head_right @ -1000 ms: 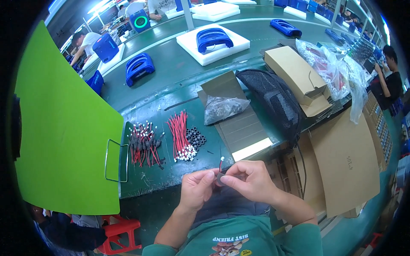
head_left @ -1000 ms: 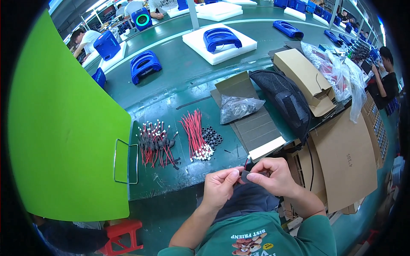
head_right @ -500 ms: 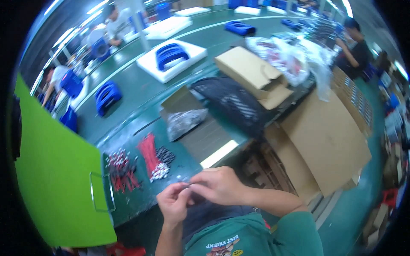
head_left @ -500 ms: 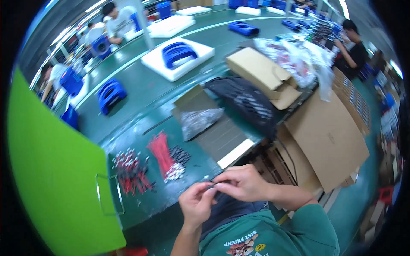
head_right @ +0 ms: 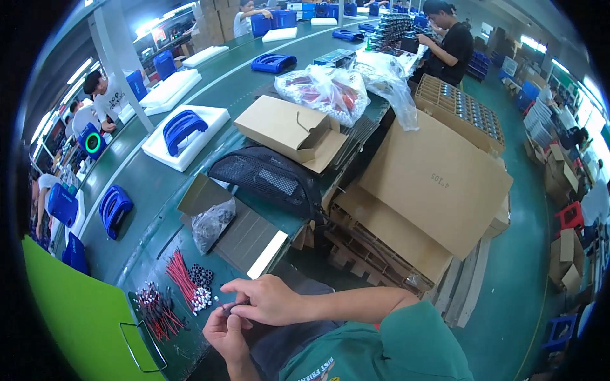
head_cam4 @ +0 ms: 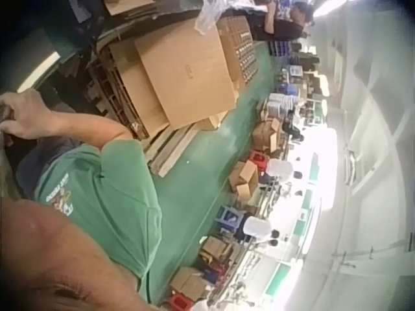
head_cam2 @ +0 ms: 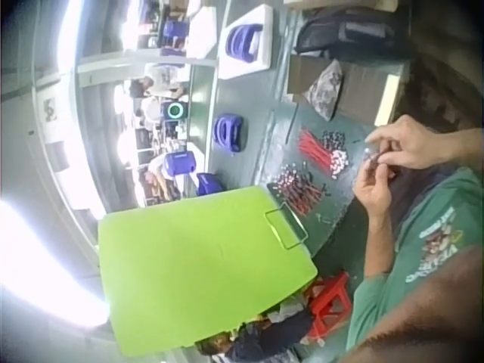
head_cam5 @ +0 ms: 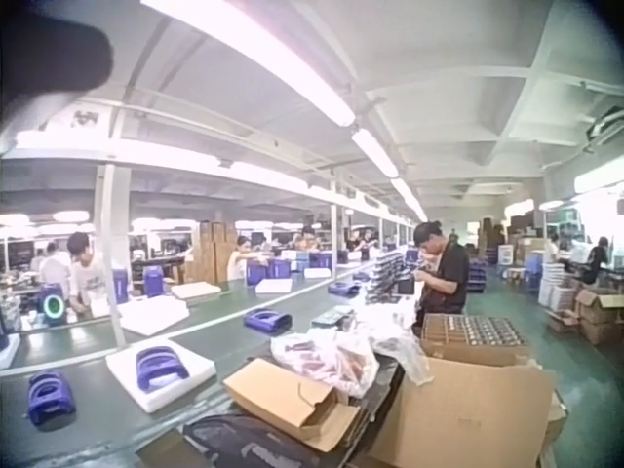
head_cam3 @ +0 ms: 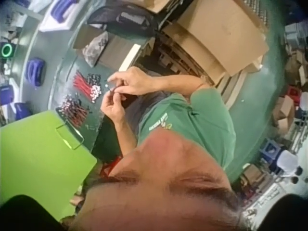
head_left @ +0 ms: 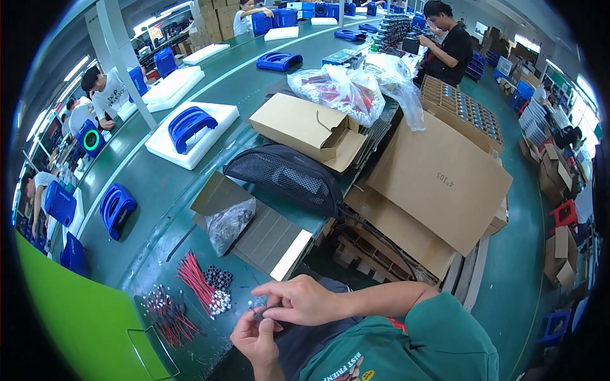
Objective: The person assembles small electronic wire harnesses by inserting red wires into black plastic connectors by hand.
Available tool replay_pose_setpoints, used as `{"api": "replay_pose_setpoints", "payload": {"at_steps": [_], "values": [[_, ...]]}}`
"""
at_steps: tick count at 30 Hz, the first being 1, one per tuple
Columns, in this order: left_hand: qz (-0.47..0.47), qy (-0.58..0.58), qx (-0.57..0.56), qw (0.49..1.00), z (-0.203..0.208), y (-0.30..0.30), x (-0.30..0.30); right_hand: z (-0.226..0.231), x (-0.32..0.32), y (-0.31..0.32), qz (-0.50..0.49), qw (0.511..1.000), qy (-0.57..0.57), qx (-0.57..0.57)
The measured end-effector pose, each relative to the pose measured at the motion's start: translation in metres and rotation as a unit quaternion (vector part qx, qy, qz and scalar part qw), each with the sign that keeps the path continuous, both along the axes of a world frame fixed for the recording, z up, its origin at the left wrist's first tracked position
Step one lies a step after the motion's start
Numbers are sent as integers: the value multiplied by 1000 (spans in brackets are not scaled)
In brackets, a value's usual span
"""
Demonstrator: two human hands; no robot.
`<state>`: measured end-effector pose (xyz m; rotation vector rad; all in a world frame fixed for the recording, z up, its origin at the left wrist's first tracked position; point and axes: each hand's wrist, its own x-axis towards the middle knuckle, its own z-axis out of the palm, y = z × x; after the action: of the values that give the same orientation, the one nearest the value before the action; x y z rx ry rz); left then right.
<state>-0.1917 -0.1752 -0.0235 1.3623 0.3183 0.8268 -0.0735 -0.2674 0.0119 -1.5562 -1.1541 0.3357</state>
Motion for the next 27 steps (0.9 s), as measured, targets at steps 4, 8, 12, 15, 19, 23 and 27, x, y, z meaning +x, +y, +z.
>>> {"api": "replay_pose_setpoints", "payload": {"at_steps": [4, 8, 12, 15, 19, 23, 27], "values": [[-22, 22, -15, 999, 0, 7, -4, 0, -1, -1, 3, 1000, 13, -5], [8, 39, 59, 997, -4, 7, -2, -2, -4, 2, -8, 1000, -25, 7], [50, 37, 89, 994, 8, 4, 0, 8, -4, 7, 13, 999, -33, 23], [43, 90, 150, 984, 16, 5, 6, 9, 1, 3, -29, 997, -63, 46], [-18, -12, -114, 993, 8, 5, 6, 13, 5, 1, -41, 999, -19, 22], [-27, -40, -84, 995, 4, 9, -1, 7, 5, 7, -2, 998, 58, 19], [-44, -9, -163, 986, -2, 12, -2, 5, 1, 9, 6, 995, 96, -2]]}}
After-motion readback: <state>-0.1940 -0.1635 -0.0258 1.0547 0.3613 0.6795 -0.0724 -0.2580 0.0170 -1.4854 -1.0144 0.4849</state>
